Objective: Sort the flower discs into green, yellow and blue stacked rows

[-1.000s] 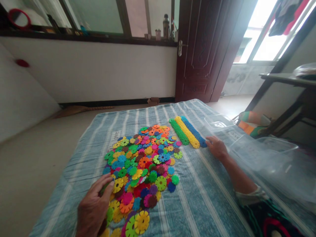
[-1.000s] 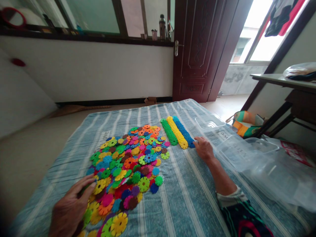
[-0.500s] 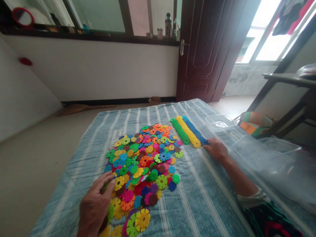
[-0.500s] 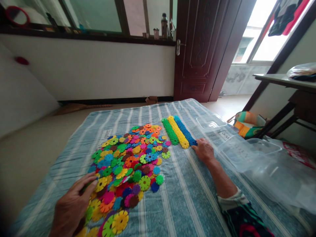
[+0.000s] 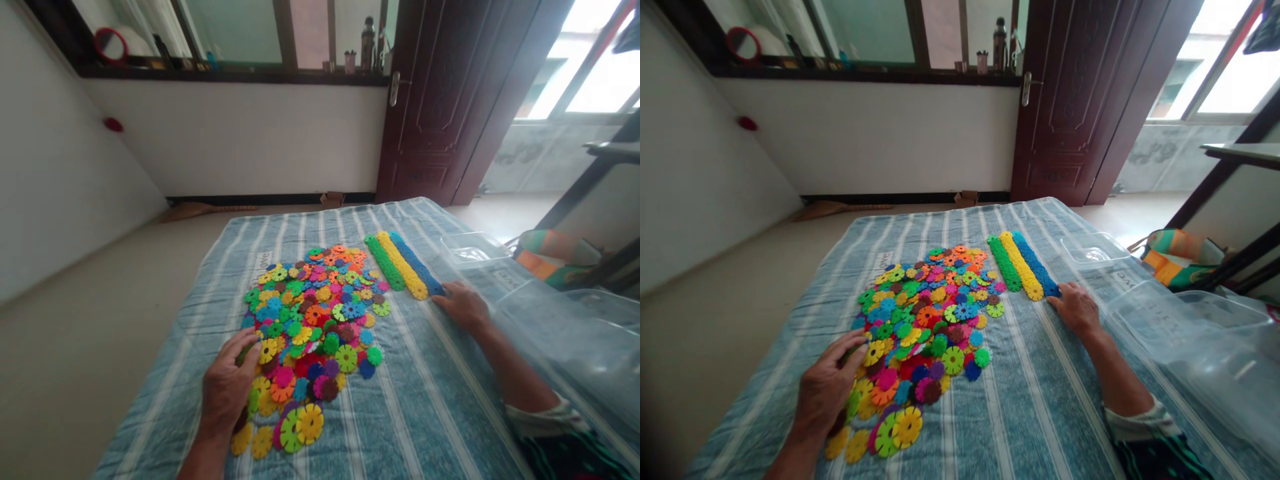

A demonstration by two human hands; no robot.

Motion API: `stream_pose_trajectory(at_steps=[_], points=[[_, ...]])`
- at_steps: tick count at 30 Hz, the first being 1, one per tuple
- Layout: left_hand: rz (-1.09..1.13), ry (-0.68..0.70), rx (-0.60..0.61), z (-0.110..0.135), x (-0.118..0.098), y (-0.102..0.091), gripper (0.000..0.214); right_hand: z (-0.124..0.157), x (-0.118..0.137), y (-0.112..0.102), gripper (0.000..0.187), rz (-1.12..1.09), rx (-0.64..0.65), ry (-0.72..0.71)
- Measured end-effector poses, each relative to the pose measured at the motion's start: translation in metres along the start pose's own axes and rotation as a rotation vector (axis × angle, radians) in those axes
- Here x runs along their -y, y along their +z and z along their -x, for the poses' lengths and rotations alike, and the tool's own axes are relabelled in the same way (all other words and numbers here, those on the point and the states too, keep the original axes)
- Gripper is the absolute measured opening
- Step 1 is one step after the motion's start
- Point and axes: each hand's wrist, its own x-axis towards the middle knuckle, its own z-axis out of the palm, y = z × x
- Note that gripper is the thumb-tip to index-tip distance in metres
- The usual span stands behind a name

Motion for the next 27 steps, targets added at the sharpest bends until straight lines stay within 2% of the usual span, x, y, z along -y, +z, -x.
stream_pose_trajectory(at_steps=[4, 8, 12, 16, 21, 27], points=[[-0.004, 0.025, -0.006, 0.002, -0.001, 0.0, 0.029, 0.004, 0.012, -0.002, 0.028, -0.018, -0.137, -0.055], [0.0, 0.031, -0.012, 0.003, -0.002, 0.0, 0.029, 0.01, 0.052, -0.006, 0.019, -0.178, -0.224, -0.271], [0.004, 0.018, -0.021, 0.004, -0.003, 0.001, 0.029, 0.018, 0.109, -0.01, 0.016, -0.371, -0.134, -0.524], [0.017, 0.019, -0.018, 0.004, -0.004, 0.001, 0.029, 0.019, 0.15, -0.013, 0.011, -0.389, 0.026, -0.633], [0.024, 0.018, -0.022, 0.005, -0.004, 0.002, 0.029, 0.014, 0.167, -0.014, 0.011, -0.323, 0.158, -0.66], [0.022, 0.027, -0.018, 0.005, -0.003, 0.002, 0.028, 0.013, 0.169, -0.007, 0.014, -0.261, 0.152, -0.677]])
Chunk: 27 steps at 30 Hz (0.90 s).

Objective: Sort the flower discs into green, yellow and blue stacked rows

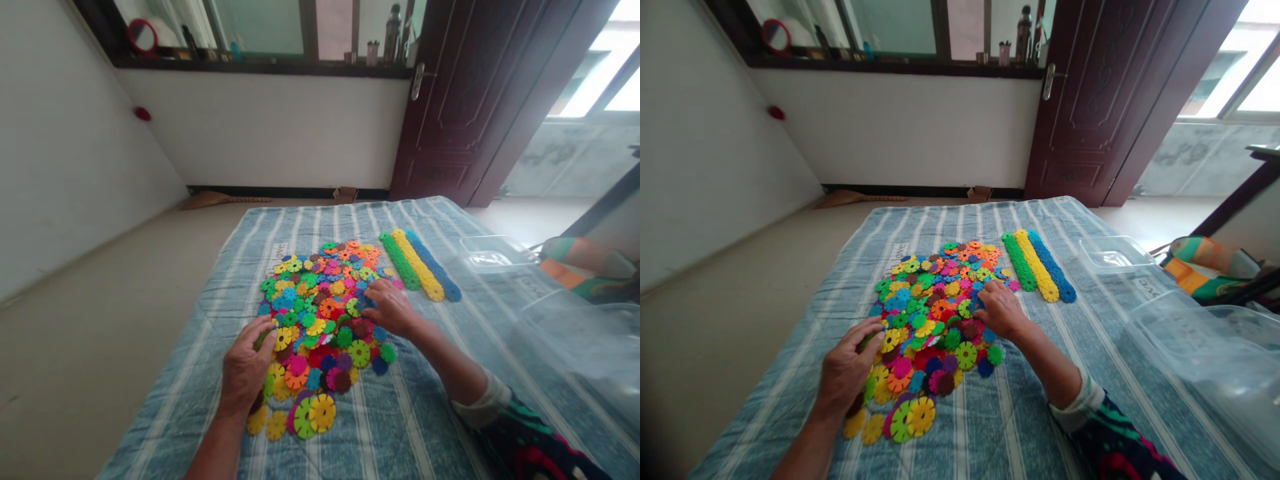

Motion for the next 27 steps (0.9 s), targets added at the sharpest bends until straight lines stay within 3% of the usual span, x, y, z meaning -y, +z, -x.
stream_pose_trajectory(at_steps=[4, 6, 11, 16, 19, 27], points=[[-0.012, -0.01, -0.005, 0.0, 0.0, 0.0, 0.029, 0.0, -0.003, 0.009, 0.003, -0.108, -0.091, -0.006], [-0.016, -0.011, 0.001, 0.0, 0.001, 0.0, 0.029, 0.001, -0.007, 0.009, 0.01, -0.215, -0.146, -0.001], [-0.038, 0.005, 0.011, -0.004, 0.008, 0.0, 0.029, 0.02, -0.046, -0.015, 0.013, -0.387, -0.29, 0.082], [-0.057, 0.002, -0.009, -0.009, 0.013, 0.002, 0.029, 0.067, -0.108, -0.053, 0.02, -0.17, -0.316, 0.415], [-0.07, -0.014, -0.003, -0.011, 0.012, 0.001, 0.031, 0.087, -0.133, -0.061, 0.026, -0.023, -0.292, 0.594], [-0.067, -0.044, 0.007, -0.012, 0.006, -0.001, 0.032, 0.085, -0.144, -0.048, 0.031, 0.103, -0.171, 0.624]])
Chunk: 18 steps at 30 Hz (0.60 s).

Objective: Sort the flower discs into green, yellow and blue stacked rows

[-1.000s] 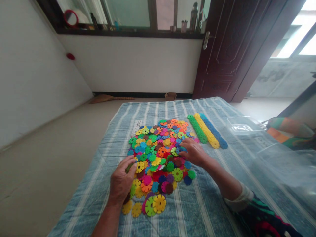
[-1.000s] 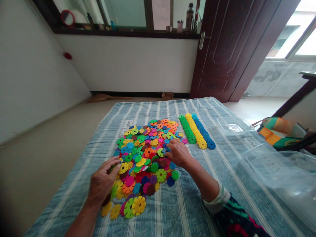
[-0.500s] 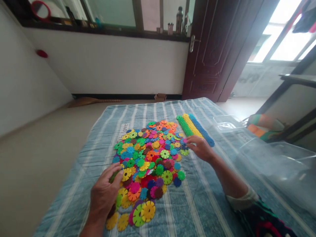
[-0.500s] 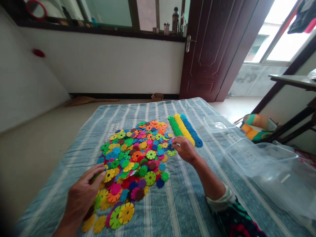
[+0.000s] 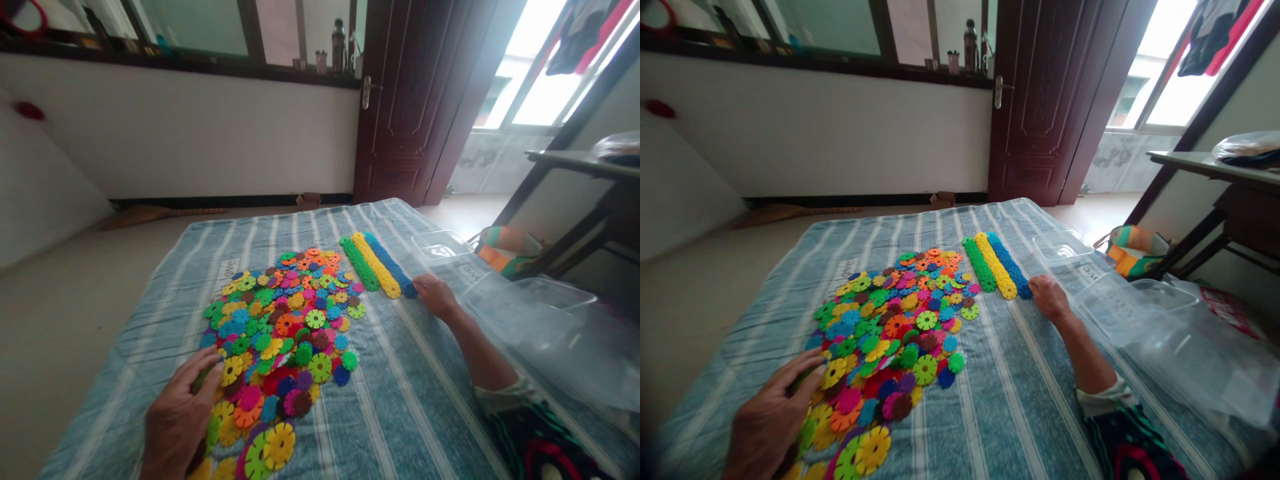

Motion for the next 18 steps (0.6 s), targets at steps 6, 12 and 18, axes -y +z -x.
stream_pose_trajectory(at_steps=[6, 12, 18], points=[[-0.007, 0.011, 0.008, 0.0, 0.002, 0.0, 0.032, 0.009, 0.001, 0.003, 0.028, 0.044, -0.041, 0.065], [-0.01, 0.024, -0.011, 0.001, 0.004, 0.0, 0.031, 0.023, 0.01, -0.001, 0.025, 0.158, 0.041, 0.049], [-0.027, 0.045, -0.026, 0.002, 0.006, 0.002, 0.031, 0.024, 0.02, -0.002, 0.024, 0.241, 0.064, 0.057]])
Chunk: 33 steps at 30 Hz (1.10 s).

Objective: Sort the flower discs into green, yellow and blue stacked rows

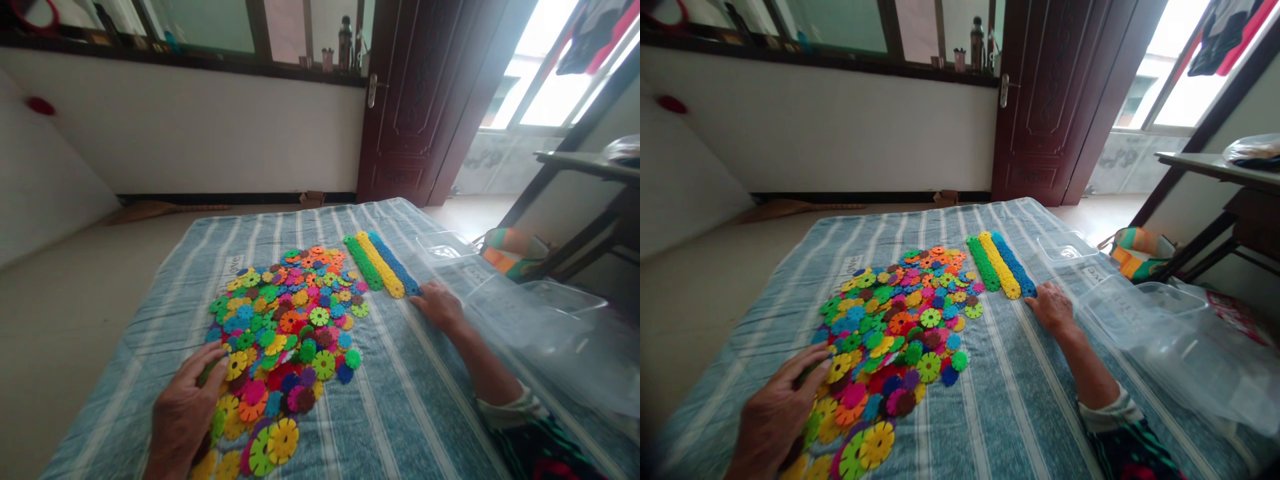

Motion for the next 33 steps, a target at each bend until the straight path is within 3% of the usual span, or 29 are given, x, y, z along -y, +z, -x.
stream_pose_trajectory(at_steps=[15, 19, 22, 25, 29, 33], points=[[0.047, 0.025, 0.012, 0.005, -0.005, -0.001, 0.024, 0.0, -0.006, 0.003, 0.027, 0.036, 0.013, 0.017], [0.053, 0.012, 0.028, 0.008, -0.009, -0.002, 0.024, 0.005, 0.0, 0.001, 0.026, 0.006, -0.099, -0.004], [0.06, 0.011, 0.031, 0.009, -0.012, -0.003, 0.025, 0.011, 0.026, -0.005, 0.021, -0.118, -0.227, -0.135], [0.068, 0.006, 0.024, 0.01, -0.013, -0.003, 0.025, 0.016, 0.069, -0.011, 0.02, -0.318, -0.252, -0.431], [0.072, 0.003, 0.029, 0.01, -0.014, -0.003, 0.026, 0.017, 0.136, -0.014, 0.026, -0.429, -0.162, -0.676], [0.087, 0.003, 0.032, 0.011, -0.012, -0.002, 0.027, 0.008, 0.188, -0.013, 0.025, -0.366, -0.025, -0.744]])
